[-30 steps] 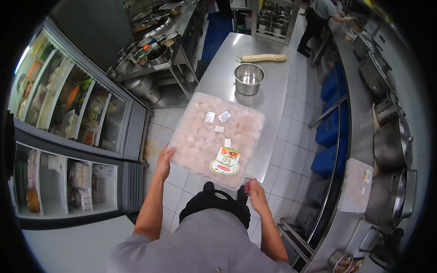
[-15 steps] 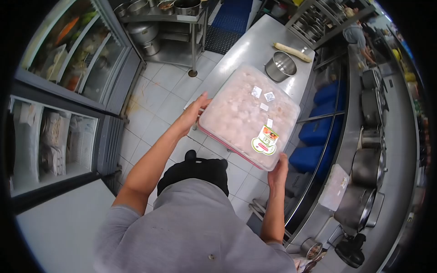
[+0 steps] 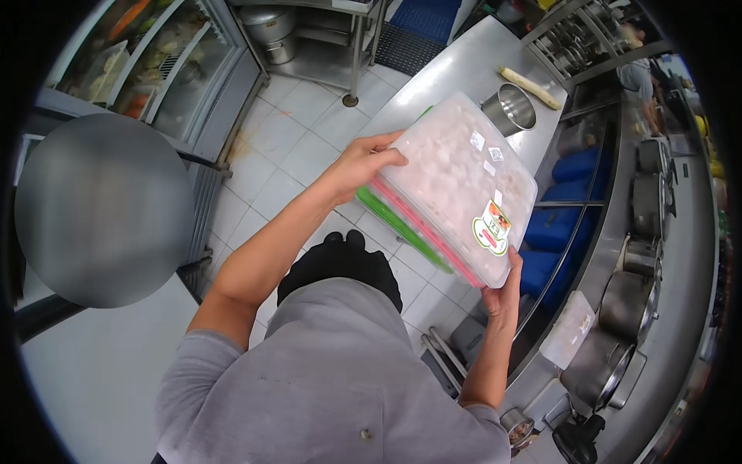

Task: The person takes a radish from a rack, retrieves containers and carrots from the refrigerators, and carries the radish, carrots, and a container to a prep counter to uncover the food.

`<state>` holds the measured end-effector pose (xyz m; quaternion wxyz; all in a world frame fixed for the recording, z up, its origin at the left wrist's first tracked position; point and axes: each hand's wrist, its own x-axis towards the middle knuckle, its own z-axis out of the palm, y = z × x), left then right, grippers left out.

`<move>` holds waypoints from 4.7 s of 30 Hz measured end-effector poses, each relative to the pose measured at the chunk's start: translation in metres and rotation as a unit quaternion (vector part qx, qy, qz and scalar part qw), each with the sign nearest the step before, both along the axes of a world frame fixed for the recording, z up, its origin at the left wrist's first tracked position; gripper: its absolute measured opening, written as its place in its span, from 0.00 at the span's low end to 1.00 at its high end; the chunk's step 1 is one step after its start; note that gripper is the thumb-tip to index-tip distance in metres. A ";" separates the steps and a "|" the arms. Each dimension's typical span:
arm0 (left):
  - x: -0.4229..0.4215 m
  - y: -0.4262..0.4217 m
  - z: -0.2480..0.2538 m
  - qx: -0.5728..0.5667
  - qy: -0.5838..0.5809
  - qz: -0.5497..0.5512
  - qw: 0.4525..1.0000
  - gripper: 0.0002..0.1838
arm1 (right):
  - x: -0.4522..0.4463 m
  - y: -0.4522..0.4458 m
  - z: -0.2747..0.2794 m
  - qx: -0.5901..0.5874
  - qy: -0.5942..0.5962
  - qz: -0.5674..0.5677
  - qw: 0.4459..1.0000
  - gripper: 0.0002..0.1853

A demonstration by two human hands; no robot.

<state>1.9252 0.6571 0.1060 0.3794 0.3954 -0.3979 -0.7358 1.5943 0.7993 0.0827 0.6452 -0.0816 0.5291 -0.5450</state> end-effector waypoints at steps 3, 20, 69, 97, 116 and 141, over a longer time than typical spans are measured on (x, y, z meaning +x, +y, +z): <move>0.002 -0.002 -0.005 -0.012 0.014 0.007 1.000 0.28 | 0.012 -0.001 -0.001 -0.006 0.007 -0.020 1.000 0.34; -0.003 -0.001 0.005 -0.007 0.024 -0.054 0.998 0.38 | 0.019 0.008 0.003 -0.094 -0.035 -0.043 0.994 0.38; 0.704 0.278 0.088 -0.188 0.023 0.911 0.367 0.33 | 1.058 -0.128 0.122 -0.138 -0.132 0.819 0.541 0.39; 0.930 0.193 0.039 -0.191 0.071 0.855 0.477 0.25 | 0.986 -0.060 0.002 -0.817 0.265 0.324 0.396 0.12; 0.270 0.105 -0.124 -0.014 -0.028 -0.016 0.999 0.35 | 0.150 0.073 -0.150 0.165 0.390 -0.395 0.815 0.34; 0.135 0.236 -0.196 0.169 0.129 0.071 0.975 0.34 | 0.112 0.188 -0.185 -0.053 -0.108 0.114 0.986 0.39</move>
